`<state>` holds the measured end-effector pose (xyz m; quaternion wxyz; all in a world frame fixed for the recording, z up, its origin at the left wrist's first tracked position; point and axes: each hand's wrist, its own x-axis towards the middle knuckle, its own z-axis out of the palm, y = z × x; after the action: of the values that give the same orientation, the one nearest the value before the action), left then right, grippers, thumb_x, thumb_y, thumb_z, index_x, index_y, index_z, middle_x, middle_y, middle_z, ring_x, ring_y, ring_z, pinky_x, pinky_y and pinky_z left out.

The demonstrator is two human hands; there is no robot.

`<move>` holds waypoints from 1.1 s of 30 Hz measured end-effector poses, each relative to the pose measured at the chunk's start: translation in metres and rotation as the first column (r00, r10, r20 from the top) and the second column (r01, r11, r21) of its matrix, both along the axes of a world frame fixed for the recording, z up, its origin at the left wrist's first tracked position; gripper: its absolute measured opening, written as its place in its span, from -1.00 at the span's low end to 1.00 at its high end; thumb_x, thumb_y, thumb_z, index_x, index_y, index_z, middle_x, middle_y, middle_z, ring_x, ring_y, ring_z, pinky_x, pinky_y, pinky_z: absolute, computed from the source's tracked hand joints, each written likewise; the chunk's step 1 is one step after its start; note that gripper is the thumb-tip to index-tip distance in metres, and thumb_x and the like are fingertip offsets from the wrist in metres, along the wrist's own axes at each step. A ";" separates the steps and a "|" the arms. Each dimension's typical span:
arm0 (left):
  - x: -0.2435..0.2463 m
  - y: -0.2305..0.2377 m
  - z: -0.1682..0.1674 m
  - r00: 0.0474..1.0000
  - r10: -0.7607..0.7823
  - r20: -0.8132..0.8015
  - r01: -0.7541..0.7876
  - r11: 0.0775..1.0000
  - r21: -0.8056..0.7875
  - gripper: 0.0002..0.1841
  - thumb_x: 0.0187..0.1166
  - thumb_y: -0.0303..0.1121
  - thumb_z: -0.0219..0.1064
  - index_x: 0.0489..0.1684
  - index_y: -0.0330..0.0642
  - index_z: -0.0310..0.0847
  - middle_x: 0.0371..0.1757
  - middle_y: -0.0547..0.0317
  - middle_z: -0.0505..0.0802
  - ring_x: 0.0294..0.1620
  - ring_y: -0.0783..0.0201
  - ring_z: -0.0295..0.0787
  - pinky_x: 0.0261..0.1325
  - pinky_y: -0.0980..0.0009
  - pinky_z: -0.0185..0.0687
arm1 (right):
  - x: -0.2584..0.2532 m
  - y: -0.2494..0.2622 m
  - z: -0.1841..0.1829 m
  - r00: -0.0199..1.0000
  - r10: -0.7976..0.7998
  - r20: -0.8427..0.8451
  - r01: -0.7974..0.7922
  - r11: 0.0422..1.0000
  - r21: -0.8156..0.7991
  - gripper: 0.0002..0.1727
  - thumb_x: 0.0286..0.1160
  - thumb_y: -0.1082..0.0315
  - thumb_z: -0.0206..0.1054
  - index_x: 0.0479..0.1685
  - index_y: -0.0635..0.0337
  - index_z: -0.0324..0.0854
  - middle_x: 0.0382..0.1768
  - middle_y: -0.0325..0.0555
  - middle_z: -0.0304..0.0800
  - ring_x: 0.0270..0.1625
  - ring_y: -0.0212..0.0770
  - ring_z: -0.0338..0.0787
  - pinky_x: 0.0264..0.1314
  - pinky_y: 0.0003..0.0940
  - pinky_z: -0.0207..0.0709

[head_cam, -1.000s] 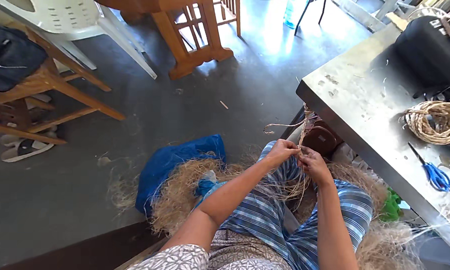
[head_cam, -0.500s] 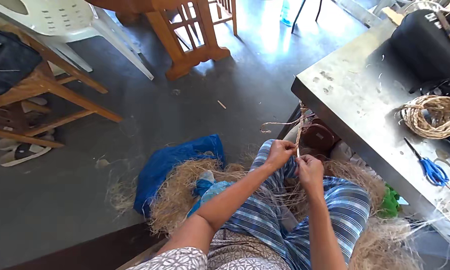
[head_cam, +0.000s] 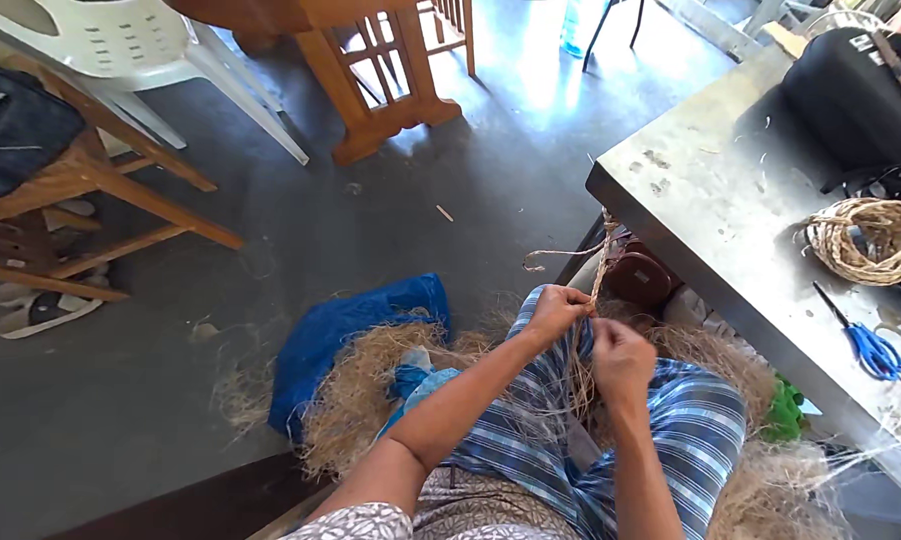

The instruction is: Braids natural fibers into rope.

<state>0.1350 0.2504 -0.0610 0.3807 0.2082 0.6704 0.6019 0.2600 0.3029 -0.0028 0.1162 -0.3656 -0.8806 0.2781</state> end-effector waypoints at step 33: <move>-0.001 -0.032 0.022 0.936 -0.116 -0.332 0.006 0.949 -0.314 -0.82 0.66 -0.41 0.33 -0.27 -0.31 0.80 -0.33 0.00 0.83 -0.31 0.18 0.78 -0.05 0.16 0.71 | -0.045 0.058 -0.061 0.972 -0.010 -0.236 -0.154 0.734 -0.662 -0.80 0.68 0.47 0.28 -0.18 0.28 0.85 -0.65 -0.34 0.58 -0.68 -0.55 0.27 -0.57 -0.58 0.19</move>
<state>0.1337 0.2182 -0.0386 0.3032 0.2700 0.8056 0.4315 0.2152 0.3610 -0.0638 0.0631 -0.3144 -0.7143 0.6221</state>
